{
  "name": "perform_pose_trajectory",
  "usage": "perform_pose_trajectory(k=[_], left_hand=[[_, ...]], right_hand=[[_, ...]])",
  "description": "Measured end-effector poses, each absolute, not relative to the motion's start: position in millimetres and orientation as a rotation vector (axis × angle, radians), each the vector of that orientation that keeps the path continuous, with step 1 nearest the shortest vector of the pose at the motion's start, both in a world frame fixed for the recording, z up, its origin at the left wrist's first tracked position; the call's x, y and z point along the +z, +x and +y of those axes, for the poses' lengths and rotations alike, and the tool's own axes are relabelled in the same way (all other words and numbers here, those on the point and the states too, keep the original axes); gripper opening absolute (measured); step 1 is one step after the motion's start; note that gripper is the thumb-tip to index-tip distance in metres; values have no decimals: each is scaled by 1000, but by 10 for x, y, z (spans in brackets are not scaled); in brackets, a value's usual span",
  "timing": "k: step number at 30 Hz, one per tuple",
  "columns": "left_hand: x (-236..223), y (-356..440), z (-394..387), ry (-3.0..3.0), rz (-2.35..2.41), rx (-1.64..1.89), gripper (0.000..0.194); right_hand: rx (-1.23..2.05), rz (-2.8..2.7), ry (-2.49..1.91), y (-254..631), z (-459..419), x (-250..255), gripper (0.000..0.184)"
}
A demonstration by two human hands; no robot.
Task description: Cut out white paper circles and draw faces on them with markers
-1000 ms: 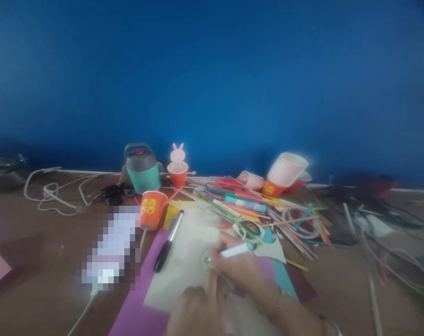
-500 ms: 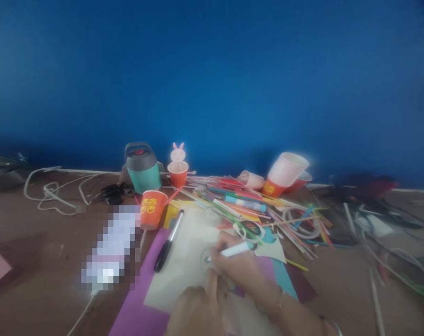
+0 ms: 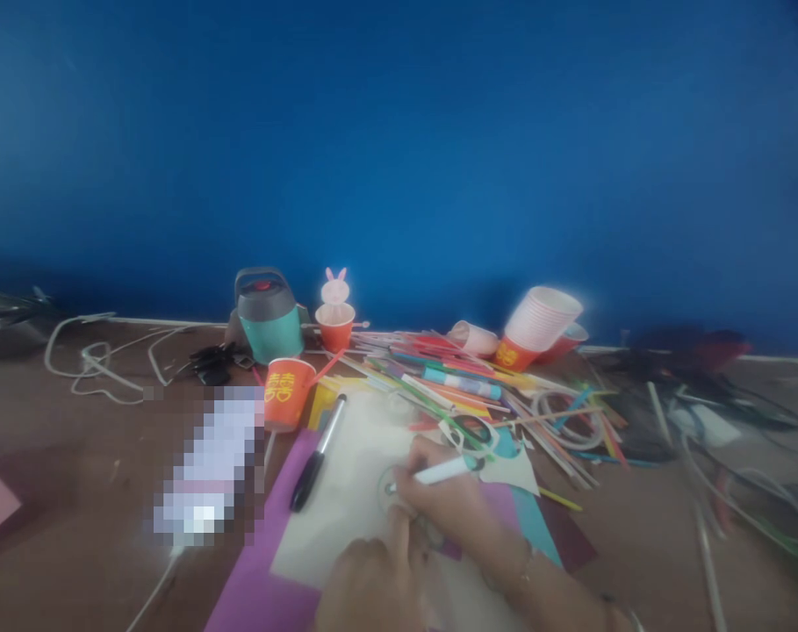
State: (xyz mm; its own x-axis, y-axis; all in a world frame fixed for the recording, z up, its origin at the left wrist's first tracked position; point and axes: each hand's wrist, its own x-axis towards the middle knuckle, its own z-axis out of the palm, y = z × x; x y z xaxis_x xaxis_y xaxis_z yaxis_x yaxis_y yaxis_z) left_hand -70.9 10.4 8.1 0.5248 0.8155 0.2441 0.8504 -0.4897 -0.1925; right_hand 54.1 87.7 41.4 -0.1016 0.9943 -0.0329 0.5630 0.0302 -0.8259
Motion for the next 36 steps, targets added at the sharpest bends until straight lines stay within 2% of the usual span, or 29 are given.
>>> perform_pose_trajectory(k=[9, 13, 17, 27, 32, 36], left_hand=[[95, -702, 104, -2507, -1415, -158, 25], [196, -714, 104, -2533, -1384, -129, 29], [233, -731, 113, -2529, -1329, -87, 28], [271, -701, 100, -2512, -1453, -71, 29], [300, -690, 91, -2509, -1432, -124, 25], [313, -685, 98, -2512, -1410, -92, 25]], right_hand=[[1040, -1597, -1514, 564, 906, 350, 20], [1195, -1372, -1455, 621, 945, 413, 27], [1179, -1247, -1411, 675, 941, 492, 34], [1085, -1408, -1412, 690, 975, 310, 24], [1160, -1384, -1392, 699, 959, 338, 31], [1096, -1372, -1402, 689, 937, 386, 27]])
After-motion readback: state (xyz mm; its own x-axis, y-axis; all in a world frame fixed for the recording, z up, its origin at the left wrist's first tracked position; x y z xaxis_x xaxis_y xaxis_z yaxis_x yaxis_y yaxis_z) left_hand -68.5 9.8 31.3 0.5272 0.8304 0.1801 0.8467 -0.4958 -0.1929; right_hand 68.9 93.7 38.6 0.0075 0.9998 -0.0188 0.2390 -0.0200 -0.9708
